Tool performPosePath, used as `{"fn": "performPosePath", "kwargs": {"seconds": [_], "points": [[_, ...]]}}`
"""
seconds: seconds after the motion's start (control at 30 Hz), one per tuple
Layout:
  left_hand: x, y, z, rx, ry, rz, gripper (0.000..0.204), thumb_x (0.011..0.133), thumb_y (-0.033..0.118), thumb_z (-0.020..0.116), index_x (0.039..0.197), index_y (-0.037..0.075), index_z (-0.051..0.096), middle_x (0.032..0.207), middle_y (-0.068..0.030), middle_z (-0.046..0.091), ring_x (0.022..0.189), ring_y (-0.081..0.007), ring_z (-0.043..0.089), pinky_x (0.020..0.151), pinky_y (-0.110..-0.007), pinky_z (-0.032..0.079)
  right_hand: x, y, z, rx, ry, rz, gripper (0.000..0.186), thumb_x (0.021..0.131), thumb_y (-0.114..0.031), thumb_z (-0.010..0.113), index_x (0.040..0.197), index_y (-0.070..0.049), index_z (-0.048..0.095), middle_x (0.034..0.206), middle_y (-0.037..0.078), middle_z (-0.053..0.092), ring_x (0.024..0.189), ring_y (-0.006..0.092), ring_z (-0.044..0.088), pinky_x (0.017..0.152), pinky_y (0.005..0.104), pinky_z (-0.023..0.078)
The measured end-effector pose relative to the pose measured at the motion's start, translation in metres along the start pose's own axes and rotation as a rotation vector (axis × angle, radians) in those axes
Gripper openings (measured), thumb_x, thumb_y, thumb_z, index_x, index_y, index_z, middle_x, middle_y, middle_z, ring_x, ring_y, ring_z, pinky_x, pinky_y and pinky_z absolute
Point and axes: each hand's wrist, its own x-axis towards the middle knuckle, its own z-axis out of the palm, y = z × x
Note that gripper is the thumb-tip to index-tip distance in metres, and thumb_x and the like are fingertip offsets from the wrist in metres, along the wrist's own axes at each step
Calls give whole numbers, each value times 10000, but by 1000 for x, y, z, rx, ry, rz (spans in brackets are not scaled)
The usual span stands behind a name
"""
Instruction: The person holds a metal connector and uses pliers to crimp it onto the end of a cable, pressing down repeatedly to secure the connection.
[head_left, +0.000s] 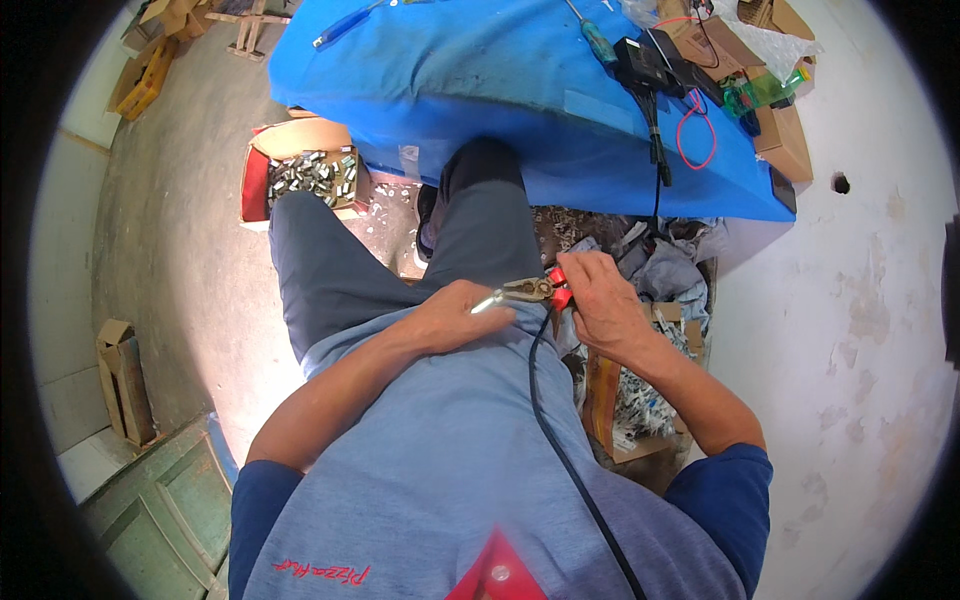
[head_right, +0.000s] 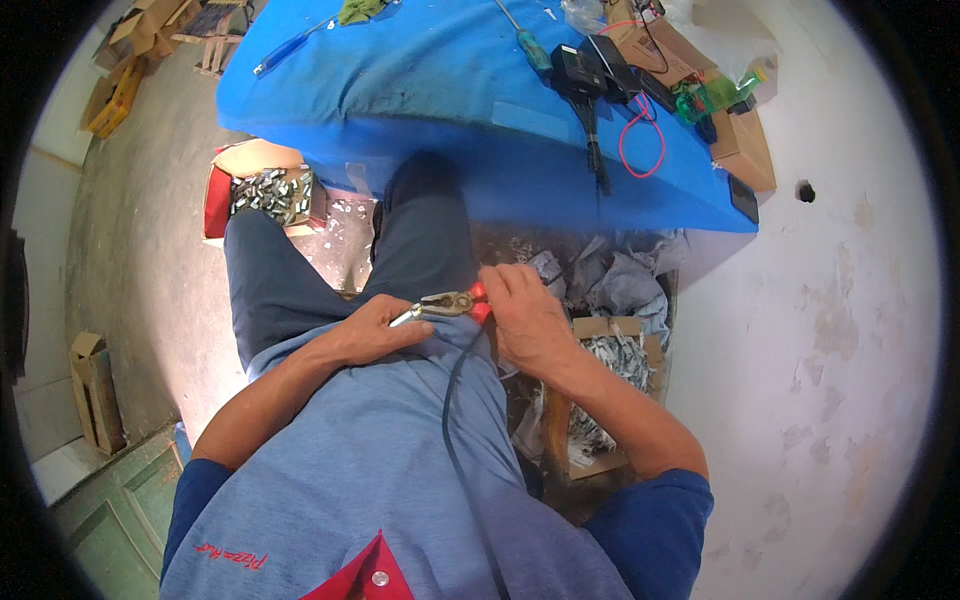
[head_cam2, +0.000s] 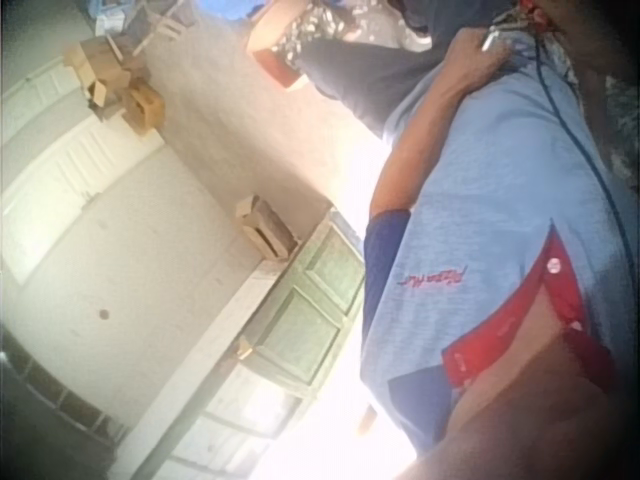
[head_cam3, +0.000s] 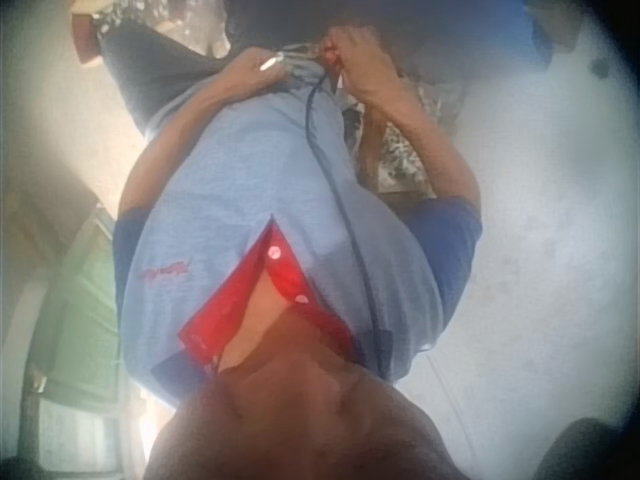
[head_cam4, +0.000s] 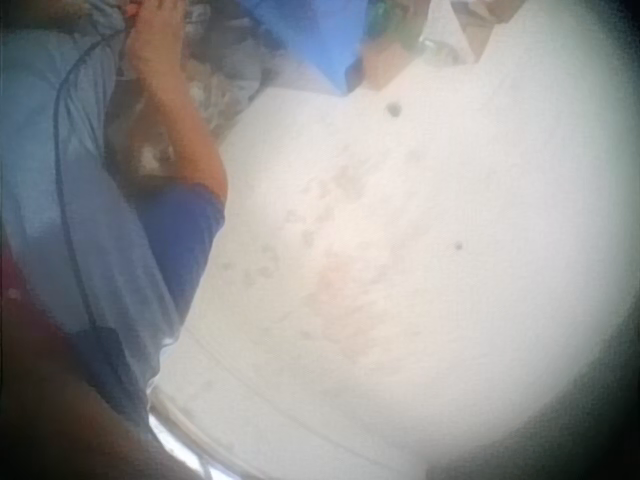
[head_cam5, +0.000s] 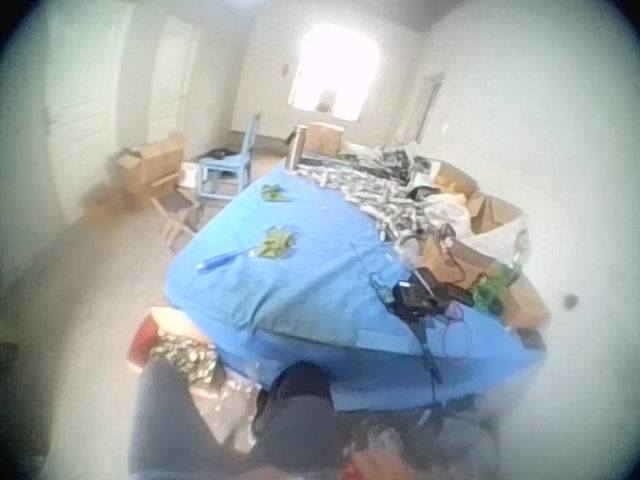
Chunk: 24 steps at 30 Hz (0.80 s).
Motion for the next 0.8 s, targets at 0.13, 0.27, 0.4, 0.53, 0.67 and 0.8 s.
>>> {"fn": "performPosePath", "kwargs": {"seconds": [0.13, 0.27, 0.4, 0.53, 0.67, 0.8], "points": [[0, -2, 2, 25, 4, 17, 415, 879, 378, 622, 945, -27, 685, 789, -149, 677, 749, -214, 626, 729, -384, 485, 5, 4, -7, -74, 35, -55, 586, 732, 27, 587, 1308, 28, 474, 1241, 217, 514, 1208, 398, 484, 1012, 437, 450], [-1, 2, 5, 167, 121, 85, 387, 880, 359, 646, 869, -28, 660, 696, -137, 618, 663, -195, 574, 654, -374, 461, 1, 2, -17, 309, -230, 142, 488, 759, 0, 560, 1246, 24, 528, 1153, 153, 579, 1112, 312, 558, 953, 379, 480], [-2, 0, 9, 272, 319, 150, 354, 858, 334, 661, 814, -17, 641, 663, -191, 602, 606, -281, 596, 610, -408, 461, -2, -8, -34, 1013, -674, 413, 376, 803, -46, 561, 1174, 13, 582, 1047, 90, 631, 976, 193, 607, 829, 329, 520], [-2, 3, 11, 388, 448, 158, 288, 831, 324, 642, 812, 37, 664, 768, -217, 660, 754, -425, 640, 703, -504, 496, -5, -16, -41, 1276, -908, 453, 334, 885, -156, 602, 1150, 46, 586, 1032, 108, 669, 823, 158, 661, 648, 266, 567], [-1, -2, 12, 433, 547, 251, 250, 792, 263, 696, 780, 24, 624, 702, -202, 626, 687, -403, 629, 623, -475, 477, -4, -16, -35, 1478, -931, 504, 409, 891, -166, 583, 1216, 79, 544, 1056, 188, 671, 909, 226, 693, 617, 286, 601], [-1, -4, 13, 453, 622, 308, 242, 766, 224, 723, 747, 22, 591, 672, -186, 607, 656, -388, 623, 585, -459, 470, -3, -10, -22, 1628, -959, 522, 443, 893, -174, 599, 1244, 85, 518, 1054, 224, 664, 927, 271, 700, 600, 307, 614]]}}
